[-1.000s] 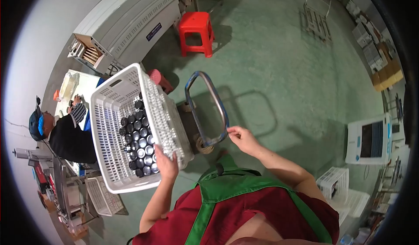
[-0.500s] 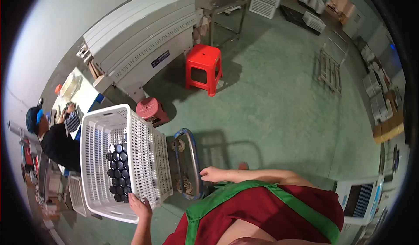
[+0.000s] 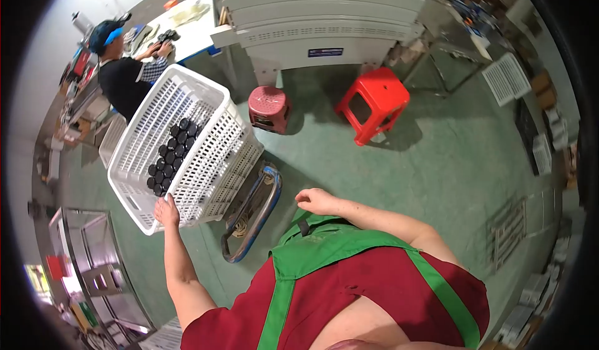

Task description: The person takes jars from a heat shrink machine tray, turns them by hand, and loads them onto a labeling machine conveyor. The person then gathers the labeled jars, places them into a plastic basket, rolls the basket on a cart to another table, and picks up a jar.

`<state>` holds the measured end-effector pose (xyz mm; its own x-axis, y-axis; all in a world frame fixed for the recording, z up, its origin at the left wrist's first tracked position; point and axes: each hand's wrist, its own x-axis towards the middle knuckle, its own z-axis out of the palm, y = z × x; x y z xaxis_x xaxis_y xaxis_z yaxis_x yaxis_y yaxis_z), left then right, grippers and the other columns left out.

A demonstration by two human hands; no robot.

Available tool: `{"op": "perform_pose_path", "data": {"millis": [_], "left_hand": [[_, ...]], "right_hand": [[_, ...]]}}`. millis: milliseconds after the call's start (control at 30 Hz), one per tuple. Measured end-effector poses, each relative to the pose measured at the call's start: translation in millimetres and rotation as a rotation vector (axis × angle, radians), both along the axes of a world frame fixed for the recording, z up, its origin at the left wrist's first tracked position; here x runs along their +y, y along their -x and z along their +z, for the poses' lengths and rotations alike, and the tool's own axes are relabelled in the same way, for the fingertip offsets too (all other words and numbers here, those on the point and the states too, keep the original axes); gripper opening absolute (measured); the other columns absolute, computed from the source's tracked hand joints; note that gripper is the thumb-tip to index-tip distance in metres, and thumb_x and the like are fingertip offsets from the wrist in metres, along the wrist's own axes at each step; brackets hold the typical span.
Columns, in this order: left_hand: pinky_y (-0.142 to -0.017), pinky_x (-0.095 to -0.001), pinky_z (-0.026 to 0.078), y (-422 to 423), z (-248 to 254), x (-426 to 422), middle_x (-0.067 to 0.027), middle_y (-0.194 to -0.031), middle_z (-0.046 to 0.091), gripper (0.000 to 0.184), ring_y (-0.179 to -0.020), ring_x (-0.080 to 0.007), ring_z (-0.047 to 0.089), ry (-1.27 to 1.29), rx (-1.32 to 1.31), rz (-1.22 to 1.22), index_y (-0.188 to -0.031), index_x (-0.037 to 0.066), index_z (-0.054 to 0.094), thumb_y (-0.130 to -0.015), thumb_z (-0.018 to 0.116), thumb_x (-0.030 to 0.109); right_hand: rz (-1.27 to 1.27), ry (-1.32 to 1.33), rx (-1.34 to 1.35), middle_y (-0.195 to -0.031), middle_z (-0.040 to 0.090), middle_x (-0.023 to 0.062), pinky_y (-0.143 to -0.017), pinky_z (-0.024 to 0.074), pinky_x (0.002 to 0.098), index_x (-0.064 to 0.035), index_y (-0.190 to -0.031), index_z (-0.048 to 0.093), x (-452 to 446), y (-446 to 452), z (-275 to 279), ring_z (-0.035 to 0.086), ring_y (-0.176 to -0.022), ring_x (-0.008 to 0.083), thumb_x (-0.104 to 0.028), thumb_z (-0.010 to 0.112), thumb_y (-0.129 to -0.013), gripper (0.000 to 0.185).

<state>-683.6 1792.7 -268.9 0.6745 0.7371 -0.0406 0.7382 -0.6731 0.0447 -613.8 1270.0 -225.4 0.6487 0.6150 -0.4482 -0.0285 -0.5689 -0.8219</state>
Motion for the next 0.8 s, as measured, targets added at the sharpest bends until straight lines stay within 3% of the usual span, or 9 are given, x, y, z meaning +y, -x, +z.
{"op": "perform_pose_path", "data": {"millis": [267,400,433,533,567,667,700,800], "left_hand": [[-0.112,-0.0490,0.015,16,-37,11,-0.0169,-0.133,0.047,0.059,-0.130,-0.0339,0.035,-0.138,-0.096,0.042,-0.121,0.001,0.053,-0.098,0.031,0.051],[-0.113,-0.0548,0.007,-3,-18,-13,-0.0157,-0.146,0.036,0.066,-0.141,-0.0323,0.020,-0.083,-0.017,0.318,-0.129,0.003,0.050,-0.097,0.028,0.056],[-0.113,-0.0569,0.003,-12,-5,-18,-0.0182,-0.150,0.028,0.072,-0.144,-0.0340,0.011,0.007,0.053,0.414,-0.133,0.003,0.048,-0.094,0.030,0.061],[-0.113,-0.0568,0.006,-41,-9,-30,-0.0224,-0.152,0.020,0.076,-0.144,-0.0370,0.006,-0.057,0.027,0.755,-0.133,0.002,0.048,-0.091,0.033,0.065],[-0.111,-0.0585,0.012,-52,-7,-30,-0.0274,-0.152,0.012,0.072,-0.144,-0.0384,0.001,-0.001,-0.023,0.899,-0.135,0.002,0.043,-0.090,0.041,0.059],[-0.110,-0.0576,0.020,-87,-4,-37,-0.0300,-0.151,0.013,0.066,-0.144,-0.0378,0.002,-0.017,-0.355,1.221,-0.139,0.002,0.034,-0.091,0.046,0.045],[-0.107,-0.0533,0.029,-79,-40,-13,-0.0317,-0.147,0.018,0.063,-0.140,-0.0412,0.014,-0.046,-0.462,1.324,-0.142,0.003,0.027,-0.090,0.048,0.032],[-0.108,-0.0456,0.035,-79,-60,8,-0.0328,-0.144,0.021,0.069,-0.134,-0.0447,0.028,0.141,-1.410,1.667,-0.145,0.010,0.022,-0.086,0.054,0.027]], "right_hand": [[0.302,0.034,0.002,-0.108,0.066,0.0179,-0.089,0.0495,0.0372,0.0005,-0.113,0.060,-4,-129,-25,0.063,-0.102,0.0295,-0.022,0.060,-0.085,0.036],[0.257,0.092,-0.062,-0.108,0.066,0.0178,-0.088,0.0500,0.0376,0.0015,-0.113,0.060,-19,-194,-9,0.064,-0.100,0.0297,-0.021,0.060,-0.086,0.035],[0.243,0.108,-0.074,-0.108,0.066,0.0176,-0.089,0.0500,0.0377,0.0018,-0.113,0.060,-23,-208,-10,0.065,-0.100,0.0297,-0.021,0.060,-0.086,0.035],[0.261,0.120,-0.060,-0.108,0.066,0.0174,-0.088,0.0502,0.0378,0.0015,-0.112,0.060,-27,-255,-7,0.064,-0.100,0.0294,-0.022,0.060,-0.086,0.035],[0.251,0.117,-0.056,-0.105,0.067,0.0154,-0.088,0.0502,0.0351,0.0006,-0.112,0.061,-27,-272,-10,0.065,-0.099,0.0250,-0.019,0.061,-0.087,0.031],[0.317,0.108,-0.072,-0.107,0.066,0.0179,-0.089,0.0505,0.0372,0.0015,-0.112,0.061,-13,-331,-18,0.064,-0.101,0.0290,-0.022,0.061,-0.086,0.035],[0.376,0.100,-0.094,-0.107,0.066,0.0178,-0.089,0.0507,0.0372,0.0023,-0.112,0.060,-3,-352,-17,0.065,-0.101,0.0285,-0.021,0.061,-0.086,0.035],[0.406,0.059,-0.084,-0.106,0.067,0.0177,-0.087,0.0513,0.0372,0.0026,-0.113,0.060,37,-409,-7,0.065,-0.100,0.0283,-0.019,0.061,-0.087,0.034]]}}
